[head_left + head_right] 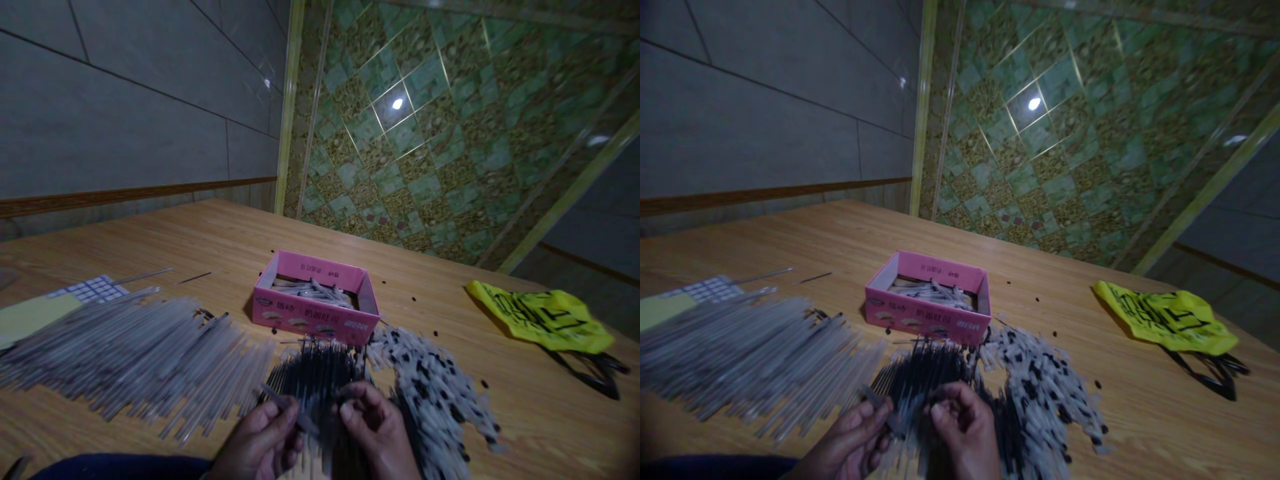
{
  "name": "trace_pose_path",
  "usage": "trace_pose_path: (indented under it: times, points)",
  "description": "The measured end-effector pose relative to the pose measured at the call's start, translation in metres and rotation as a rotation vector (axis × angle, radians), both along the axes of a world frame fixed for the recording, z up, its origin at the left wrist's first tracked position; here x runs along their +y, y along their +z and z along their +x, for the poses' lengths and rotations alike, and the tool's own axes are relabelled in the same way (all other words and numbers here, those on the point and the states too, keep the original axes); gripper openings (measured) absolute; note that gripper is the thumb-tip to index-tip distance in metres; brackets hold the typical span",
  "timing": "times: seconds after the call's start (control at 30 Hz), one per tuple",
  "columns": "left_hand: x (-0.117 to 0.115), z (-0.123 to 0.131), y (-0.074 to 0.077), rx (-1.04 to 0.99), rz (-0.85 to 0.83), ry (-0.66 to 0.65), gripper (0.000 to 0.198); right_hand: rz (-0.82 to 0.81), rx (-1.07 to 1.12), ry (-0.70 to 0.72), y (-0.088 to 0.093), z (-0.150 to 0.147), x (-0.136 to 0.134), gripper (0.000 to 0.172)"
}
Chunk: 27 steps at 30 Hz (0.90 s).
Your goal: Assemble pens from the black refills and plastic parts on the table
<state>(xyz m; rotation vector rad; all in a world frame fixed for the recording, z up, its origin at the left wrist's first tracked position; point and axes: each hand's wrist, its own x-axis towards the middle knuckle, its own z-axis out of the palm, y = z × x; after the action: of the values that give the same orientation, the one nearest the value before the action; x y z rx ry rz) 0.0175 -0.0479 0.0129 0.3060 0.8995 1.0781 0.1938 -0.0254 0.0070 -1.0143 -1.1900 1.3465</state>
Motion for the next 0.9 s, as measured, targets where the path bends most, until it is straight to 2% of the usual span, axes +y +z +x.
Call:
trace_pose_path:
  times: [0.1, 0.23, 0.3, 0.4, 0.5, 0.7, 0.83, 0.9]
  points:
    - [0.001, 0.0, 0.0, -0.021, -0.006, 0.029, 0.033, -0.042, 0.107, 0.035, -0.006, -0.01, -0.006, 0.026]
    - [0.001, -0.001, -0.002, -0.021, -0.038, 0.087, 0.031, -0.01, 0.032, 0.028, -0.01, -0.013, -0.009, 0.028]
    - [0.0, -0.002, -0.002, -0.019, -0.047, 0.104, 0.031, 0.047, -0.058, 0.0, -0.008, -0.013, -0.011, 0.025]
    - [0.001, -0.001, -0.002, -0.018, -0.048, 0.127, 0.029, 0.226, -0.203, -0.028, -0.002, -0.013, -0.012, 0.019]
    - [0.002, -0.001, -0.002, -0.016, -0.044, 0.145, 0.027, 0.38, -0.367, 0.011, 0.003, -0.013, -0.013, 0.013]
    - [0.003, 0.0, -0.003, -0.009, -0.029, 0.123, 0.028, 0.473, -0.486, -0.062, 0.003, -0.014, -0.015, 0.011]
    - [0.003, 0.0, -0.004, -0.005, -0.01, 0.118, 0.03, 0.53, -0.559, 0.003, 0.005, -0.013, -0.015, 0.009]
    - [0.003, 0.001, -0.005, -0.003, 0.005, 0.106, 0.031, 0.547, -0.568, -0.01, 0.005, -0.013, -0.015, 0.011]
